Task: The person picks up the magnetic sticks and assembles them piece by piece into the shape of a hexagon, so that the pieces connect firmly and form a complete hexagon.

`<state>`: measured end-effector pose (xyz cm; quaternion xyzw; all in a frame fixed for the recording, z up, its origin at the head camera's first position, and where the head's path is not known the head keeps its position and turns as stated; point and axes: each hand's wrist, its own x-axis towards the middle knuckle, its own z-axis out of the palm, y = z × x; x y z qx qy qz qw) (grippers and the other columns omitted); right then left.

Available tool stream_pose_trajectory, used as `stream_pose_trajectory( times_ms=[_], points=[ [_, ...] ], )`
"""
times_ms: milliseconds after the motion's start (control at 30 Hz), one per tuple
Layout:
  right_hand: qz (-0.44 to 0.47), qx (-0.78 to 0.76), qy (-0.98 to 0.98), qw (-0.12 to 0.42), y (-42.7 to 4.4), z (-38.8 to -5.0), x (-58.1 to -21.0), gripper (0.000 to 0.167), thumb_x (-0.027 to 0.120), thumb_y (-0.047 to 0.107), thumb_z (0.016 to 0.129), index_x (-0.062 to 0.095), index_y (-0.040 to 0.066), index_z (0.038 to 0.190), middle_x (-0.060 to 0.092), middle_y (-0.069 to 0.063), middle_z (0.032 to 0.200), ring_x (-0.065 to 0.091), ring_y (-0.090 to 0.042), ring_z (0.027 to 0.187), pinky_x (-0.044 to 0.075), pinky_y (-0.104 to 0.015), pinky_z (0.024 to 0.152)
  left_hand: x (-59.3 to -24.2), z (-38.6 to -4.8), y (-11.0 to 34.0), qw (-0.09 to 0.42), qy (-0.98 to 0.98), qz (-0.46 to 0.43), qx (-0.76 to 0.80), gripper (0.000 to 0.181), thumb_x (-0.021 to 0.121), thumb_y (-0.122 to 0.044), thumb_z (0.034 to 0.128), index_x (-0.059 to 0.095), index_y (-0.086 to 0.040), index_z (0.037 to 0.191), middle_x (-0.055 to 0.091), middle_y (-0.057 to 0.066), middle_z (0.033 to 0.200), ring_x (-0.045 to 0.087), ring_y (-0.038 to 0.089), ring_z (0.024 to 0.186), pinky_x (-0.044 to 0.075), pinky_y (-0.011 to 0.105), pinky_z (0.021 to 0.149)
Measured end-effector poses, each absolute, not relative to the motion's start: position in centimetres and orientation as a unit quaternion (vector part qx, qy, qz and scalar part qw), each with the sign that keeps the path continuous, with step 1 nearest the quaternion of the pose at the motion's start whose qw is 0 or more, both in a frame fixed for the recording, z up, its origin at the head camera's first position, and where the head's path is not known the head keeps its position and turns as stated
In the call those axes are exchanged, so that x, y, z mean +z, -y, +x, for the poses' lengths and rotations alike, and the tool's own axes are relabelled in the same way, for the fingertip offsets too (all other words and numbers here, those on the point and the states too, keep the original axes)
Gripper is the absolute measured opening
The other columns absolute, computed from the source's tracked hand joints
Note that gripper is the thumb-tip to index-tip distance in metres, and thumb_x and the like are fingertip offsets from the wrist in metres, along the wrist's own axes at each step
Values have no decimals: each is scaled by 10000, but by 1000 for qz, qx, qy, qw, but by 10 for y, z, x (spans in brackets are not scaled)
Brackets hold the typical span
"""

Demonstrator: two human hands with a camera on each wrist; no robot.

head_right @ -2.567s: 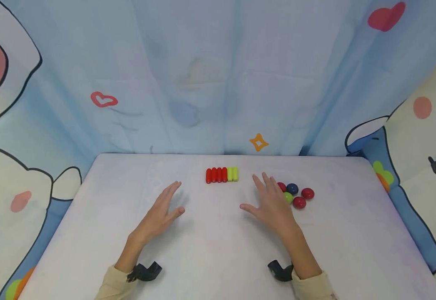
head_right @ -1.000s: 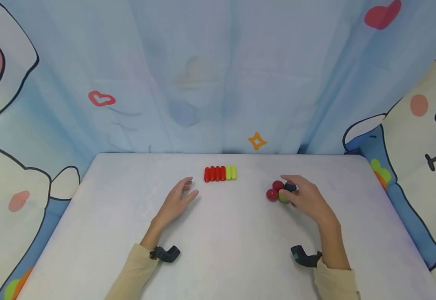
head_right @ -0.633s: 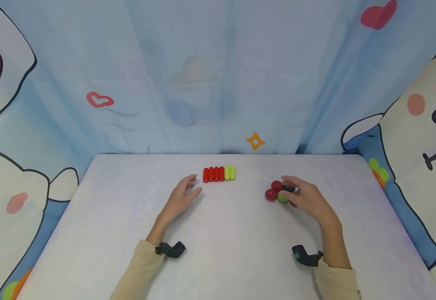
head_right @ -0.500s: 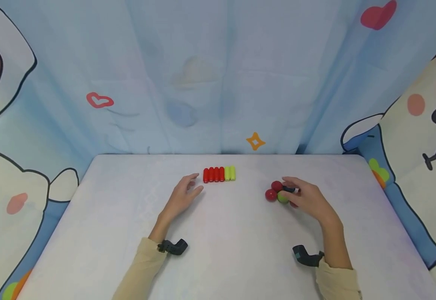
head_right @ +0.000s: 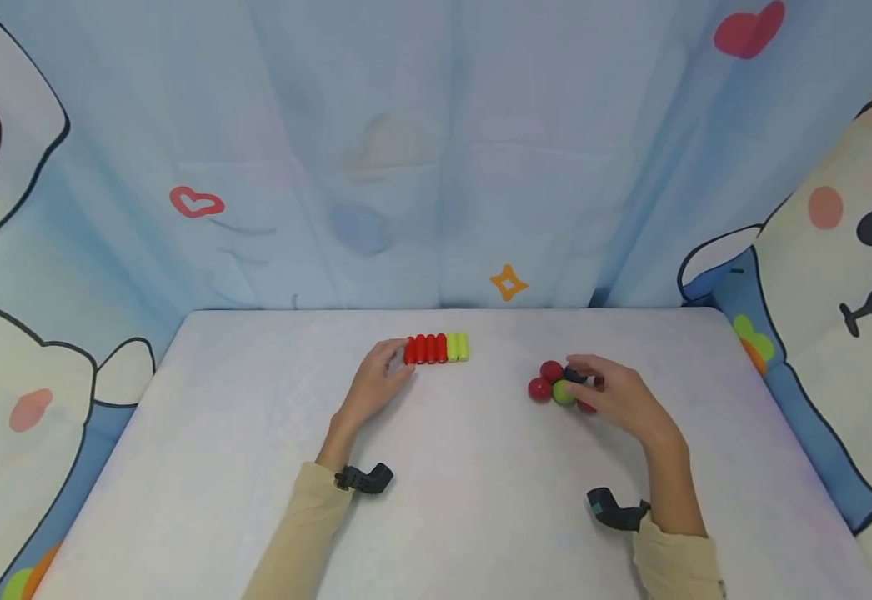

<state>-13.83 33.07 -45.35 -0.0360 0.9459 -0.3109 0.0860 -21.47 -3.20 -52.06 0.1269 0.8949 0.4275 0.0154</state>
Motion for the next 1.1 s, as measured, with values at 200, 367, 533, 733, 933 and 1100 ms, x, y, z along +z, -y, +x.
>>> stream_pose_trajectory(
  times_ms=[200, 367, 533, 733, 933, 1100],
  points=[
    [-40, -313, -945, 85, -331, -139, -452, 589, 612, 363, 946, 477, 5, 1395, 526, -259, 1364, 501, -375, 1145, 516, -541, 909, -516, -210, 27, 12, -913, 115, 392, 407, 579, -230, 965, 559, -153, 1364, 510, 102, 1412, 478, 280, 1306, 468, 447, 1040],
    [-44, -317, -943, 85, -328, -138, -452, 564, 611, 332, 951, 485, -4, 1386, 516, -263, 1380, 478, -402, 1196, 483, -579, 943, -514, -207, 28, 12, -922, 112, 370, 363, 577, -214, 970, 599, -157, 1327, 542, 110, 1367, 503, 280, 1256, 486, 430, 1015],
    [-49, -314, -945, 83, -327, -138, -453, 503, 621, 269, 946, 519, -11, 1352, 567, -254, 1307, 522, -347, 1095, 550, -379, 831, -514, -208, 27, -2, -931, 110, 349, 337, 575, -217, 972, 618, -158, 1301, 591, 95, 1301, 536, 267, 1197, 500, 410, 984],
    [-51, -311, -945, 81, -326, -139, -455, 452, 633, 240, 940, 561, -9, 1310, 620, -225, 1184, 549, -277, 978, 493, -185, 687, -512, -211, 24, -42, -948, 105, 299, 284, 594, -238, 964, 657, -142, 1223, 682, 75, 1143, 614, 238, 1036, 540, 359, 863],
    [-50, -307, -947, 85, -326, -140, -456, 438, 644, 232, 933, 577, -1, 1296, 622, -230, 1177, 560, -275, 963, 535, -266, 723, -510, -215, 20, -77, -955, 88, 271, 234, 628, -249, 945, 695, -121, 1128, 714, 59, 976, 631, 211, 879, 545, 306, 749],
    [-56, -307, -945, 95, -327, -139, -457, 413, 638, 188, 931, 580, -9, 1289, 621, -247, 1188, 573, -307, 999, 560, -424, 811, -511, -215, 19, -81, -957, 86, 265, 224, 656, -261, 926, 704, -116, 1090, 698, 45, 897, 607, 192, 810, 519, 274, 677]
  ],
)
